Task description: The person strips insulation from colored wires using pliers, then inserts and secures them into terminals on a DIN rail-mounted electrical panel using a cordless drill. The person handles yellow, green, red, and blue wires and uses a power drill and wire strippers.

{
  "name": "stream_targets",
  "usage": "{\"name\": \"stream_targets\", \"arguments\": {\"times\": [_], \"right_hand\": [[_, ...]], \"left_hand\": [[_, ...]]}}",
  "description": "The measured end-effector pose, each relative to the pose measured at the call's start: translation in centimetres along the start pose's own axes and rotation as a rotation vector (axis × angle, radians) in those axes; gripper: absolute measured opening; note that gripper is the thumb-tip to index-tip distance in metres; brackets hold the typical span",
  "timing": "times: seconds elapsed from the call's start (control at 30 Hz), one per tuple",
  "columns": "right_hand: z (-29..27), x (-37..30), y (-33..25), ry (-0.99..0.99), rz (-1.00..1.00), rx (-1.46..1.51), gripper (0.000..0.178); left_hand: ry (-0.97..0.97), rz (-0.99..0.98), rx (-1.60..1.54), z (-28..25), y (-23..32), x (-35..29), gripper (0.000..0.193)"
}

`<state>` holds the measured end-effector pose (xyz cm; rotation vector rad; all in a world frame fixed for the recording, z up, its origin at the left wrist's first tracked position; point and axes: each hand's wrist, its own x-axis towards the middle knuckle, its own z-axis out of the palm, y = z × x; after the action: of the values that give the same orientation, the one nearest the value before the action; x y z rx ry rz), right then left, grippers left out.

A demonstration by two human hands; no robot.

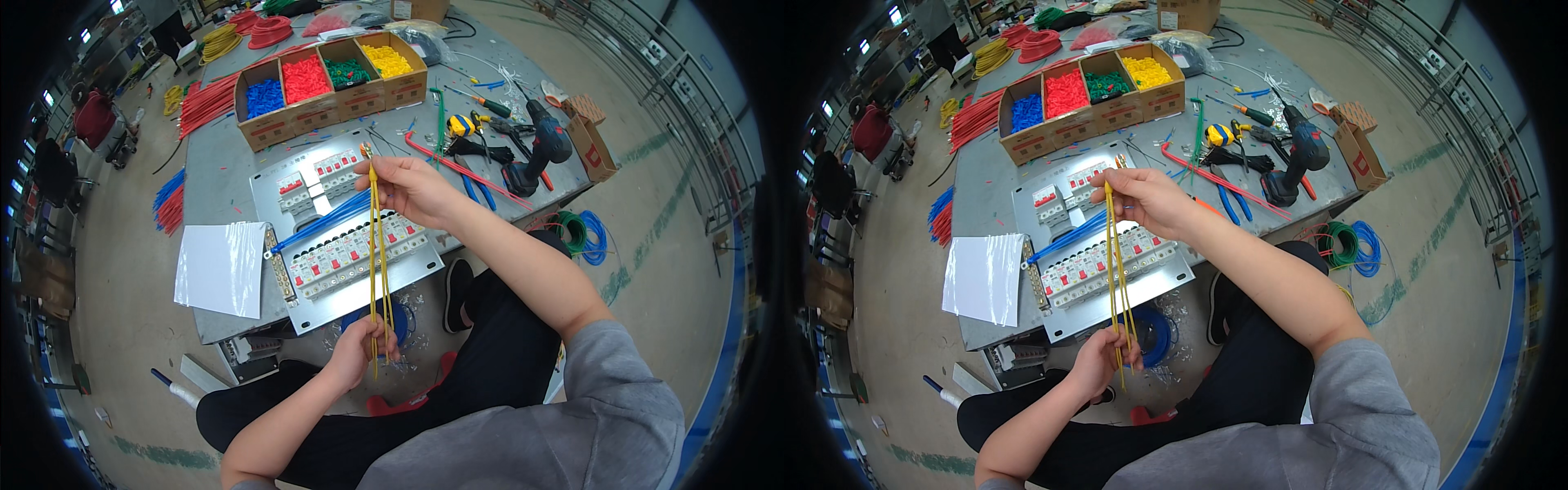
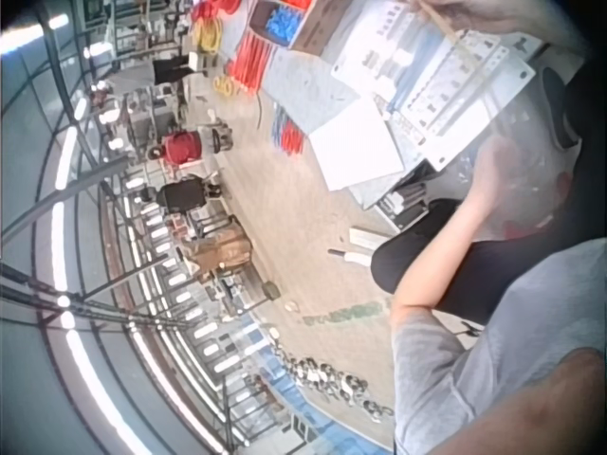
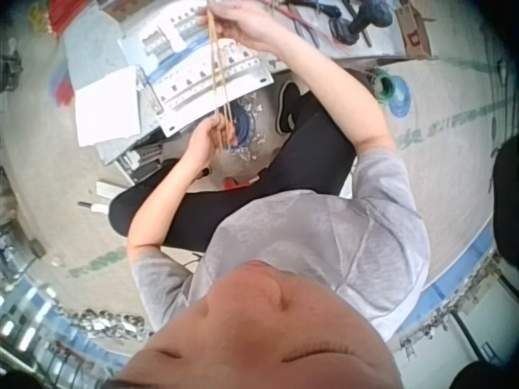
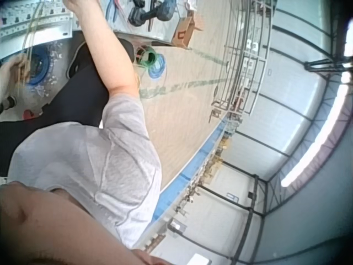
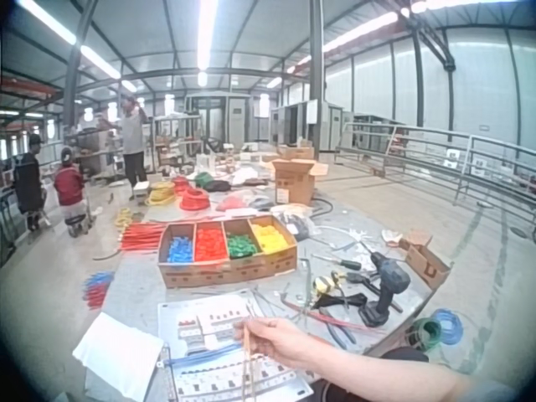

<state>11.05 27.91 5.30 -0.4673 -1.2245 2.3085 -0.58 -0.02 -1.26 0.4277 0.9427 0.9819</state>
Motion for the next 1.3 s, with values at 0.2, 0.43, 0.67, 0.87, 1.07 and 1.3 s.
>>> {"name": "stream_targets", "arguments": {"times": [0.2, 0.43, 0.67, 0.87, 1.07, 1.3], "right_hand": [[0.7, -0.4, -0.2, -0.135, -0.031, 0.106, 0.040], [1.2, -0.9, -0.3, -0.096, -0.052, 0.161, 0.037], [3.6, -2.2, -0.1, 0.003, -0.008, -0.003, 0.034], [5.4, -3.3, -0.8, -0.044, 0.030, 0.008, 0.028], [6.1, -3.4, -1.0, -0.104, 0.004, 0.076, 0.030], [7.4, -3.4, -0.5, -0.200, -0.055, 0.166, 0.033]], "left_hand": [[-0.265, -0.065, -0.186, -0.5, -0.1, -0.5, 0.030], [-0.333, -0.083, -0.206, 0.5, 1.0, -1.0, 0.041], [-0.088, 0.174, -0.044, 1.4, 1.5, 0.0, 0.053], [0.023, 0.329, 0.330, 0.5, 3.8, 0.2, 0.036], [0.281, 0.408, 0.621, 1.1, 6.5, -0.6, 0.027], [0.355, 0.500, 0.843, 1.0, 8.1, -1.7, 0.028]]}}
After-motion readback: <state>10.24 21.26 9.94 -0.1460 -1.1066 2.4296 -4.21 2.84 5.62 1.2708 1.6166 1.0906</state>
